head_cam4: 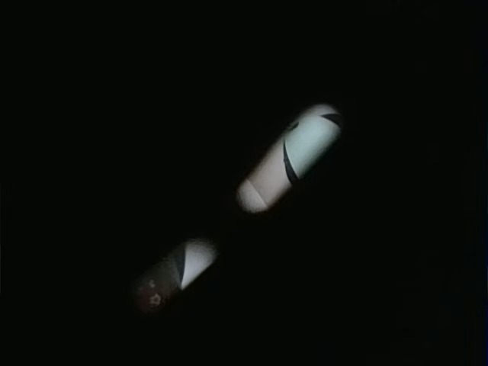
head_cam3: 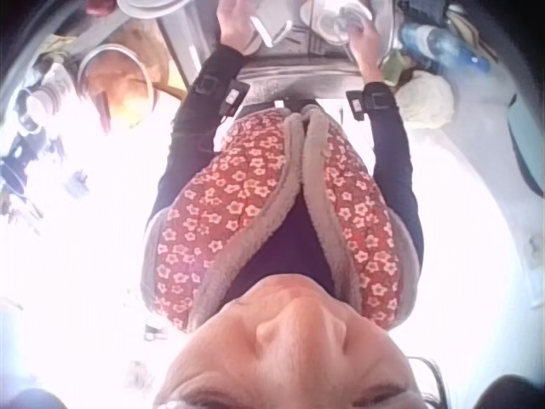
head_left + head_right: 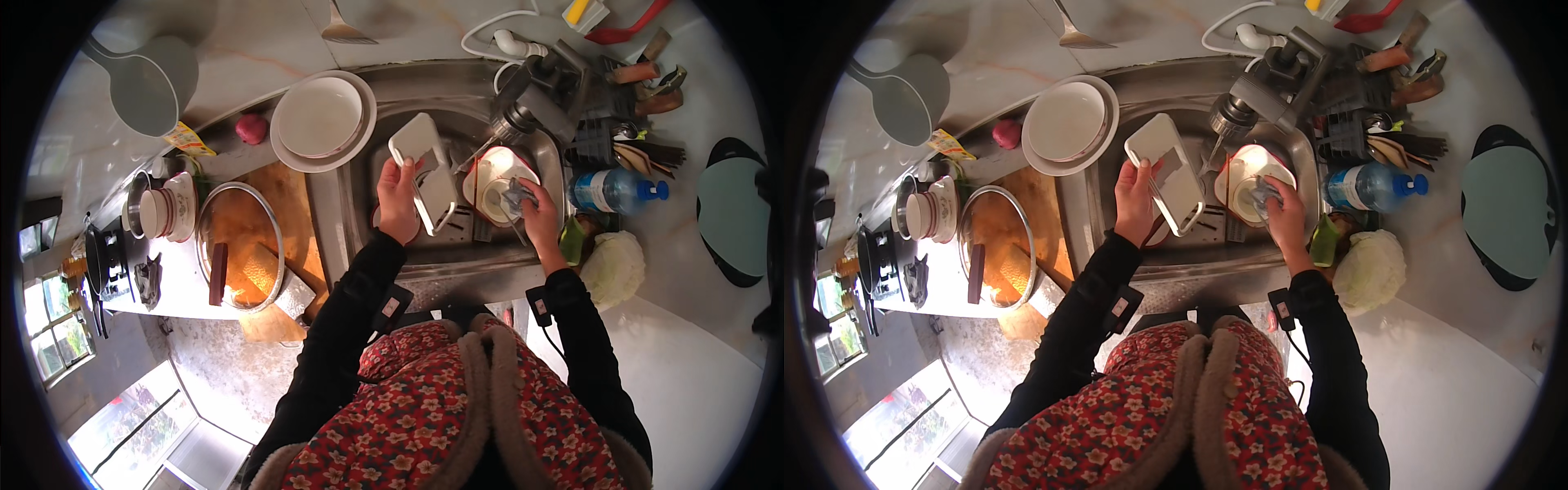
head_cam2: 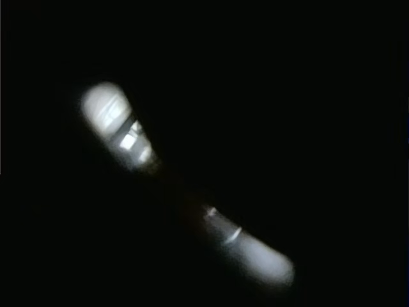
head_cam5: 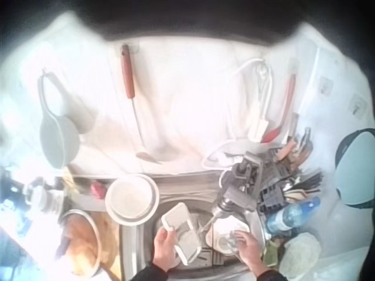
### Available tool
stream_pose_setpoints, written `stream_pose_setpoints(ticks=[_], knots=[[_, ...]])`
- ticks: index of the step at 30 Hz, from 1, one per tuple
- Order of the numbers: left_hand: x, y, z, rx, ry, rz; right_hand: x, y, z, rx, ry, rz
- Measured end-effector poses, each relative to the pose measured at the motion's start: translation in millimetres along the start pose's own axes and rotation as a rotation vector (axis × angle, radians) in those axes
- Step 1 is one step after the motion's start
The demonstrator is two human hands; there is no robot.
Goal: The person washes a small bowl, a square plate, a round plate, a rectangular plate, a grater, and a ladle in a kitchen sink using a sponge and running water. Each item is scrubbed and rinsed, then placed on the counter or back in the sink.
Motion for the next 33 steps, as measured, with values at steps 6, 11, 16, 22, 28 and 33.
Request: stream_pose_setpoints(ticks=[6, 11, 16, 22, 28, 33], knots=[[31, 20, 12, 0.163, -0.011, -0.051, -6, -32, -3, -0.247, -0.002, 0.144], [36, 31, 31, 0.259, 0.002, 0.062, -10, -52, -44, -0.38, 0.094, 0.135], [10, 32, 51, 0.357, -0.11, 0.2, -21, -70, -113, -0.722, 0.373, 0.242], [-41, 23, 70, 0.426, -0.122, 0.345, -13, -90, -149, -1.289, 0.425, 0.324], [-78, 9, 101, 0.353, -0.155, 0.386, -8, -105, -158, -1.225, 0.5, 0.361], [-84, 8, 105, 0.324, -0.208, 0.4, 25, -116, -131, -0.772, 0.483, 0.02]])
Point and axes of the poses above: each hand's wrist, its own x-axis towards the middle knuckle, its own z-axis out of the back of the hand, y = z × x, the point moved 9 cm from there along x, towards the middle knuckle, and after that the axes turned 14 degrees about -x, right-handed, at the moved point
